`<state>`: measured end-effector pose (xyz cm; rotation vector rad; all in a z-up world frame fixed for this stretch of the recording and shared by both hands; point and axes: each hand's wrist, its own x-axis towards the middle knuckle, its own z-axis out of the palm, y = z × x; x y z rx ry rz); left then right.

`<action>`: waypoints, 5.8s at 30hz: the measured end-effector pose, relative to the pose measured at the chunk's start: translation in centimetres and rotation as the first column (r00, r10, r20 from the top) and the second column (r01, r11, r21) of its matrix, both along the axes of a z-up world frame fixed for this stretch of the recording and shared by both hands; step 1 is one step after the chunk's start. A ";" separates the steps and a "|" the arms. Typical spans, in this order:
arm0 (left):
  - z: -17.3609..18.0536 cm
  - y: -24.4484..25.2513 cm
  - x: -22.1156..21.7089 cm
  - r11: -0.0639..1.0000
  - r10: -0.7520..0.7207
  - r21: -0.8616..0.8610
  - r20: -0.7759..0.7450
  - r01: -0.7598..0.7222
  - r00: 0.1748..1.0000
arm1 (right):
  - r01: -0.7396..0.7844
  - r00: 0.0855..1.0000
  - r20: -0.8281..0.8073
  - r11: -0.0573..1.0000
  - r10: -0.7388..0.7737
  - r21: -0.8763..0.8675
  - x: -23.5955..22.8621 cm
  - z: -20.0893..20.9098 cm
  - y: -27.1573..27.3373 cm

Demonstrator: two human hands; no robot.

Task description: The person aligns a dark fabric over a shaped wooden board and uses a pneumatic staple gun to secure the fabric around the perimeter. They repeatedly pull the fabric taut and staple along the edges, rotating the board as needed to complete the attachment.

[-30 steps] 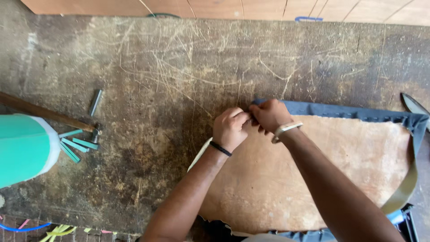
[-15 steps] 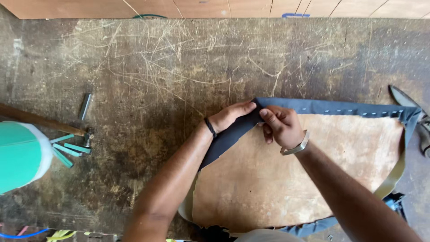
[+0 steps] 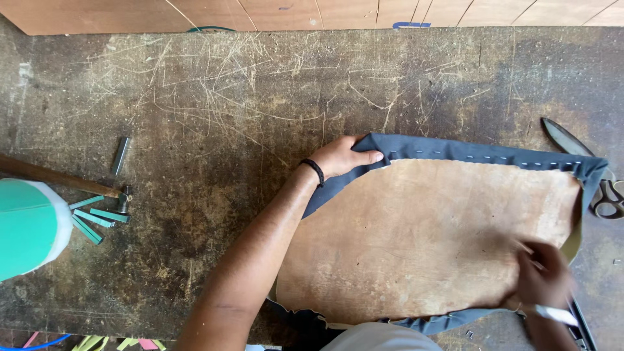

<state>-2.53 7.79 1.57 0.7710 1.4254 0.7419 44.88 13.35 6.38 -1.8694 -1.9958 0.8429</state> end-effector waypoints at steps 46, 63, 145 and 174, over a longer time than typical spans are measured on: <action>-1.1 2.5 4.3 0.994 -0.105 -0.021 -0.537 0.111 0.837 | -0.296 0.869 0.157 0.747 0.470 -0.595 -24.5 6.2 6.5; -1.6 -9.8 3.5 0.924 0.031 0.083 0.957 -0.372 0.289 | -0.289 0.957 -0.148 0.863 0.250 -0.415 -9.7 9.3 -1.3; -1.4 -30.4 18.6 0.730 0.671 0.016 -0.213 -0.684 0.711 | -0.331 0.919 -0.210 0.942 0.335 0.053 -3.0 8.2 -11.5; -2.9 -31.8 16.7 0.843 0.526 0.006 -0.210 -0.537 0.824 | -0.156 0.941 -0.339 0.861 -0.020 -0.483 11.8 14.5 -24.9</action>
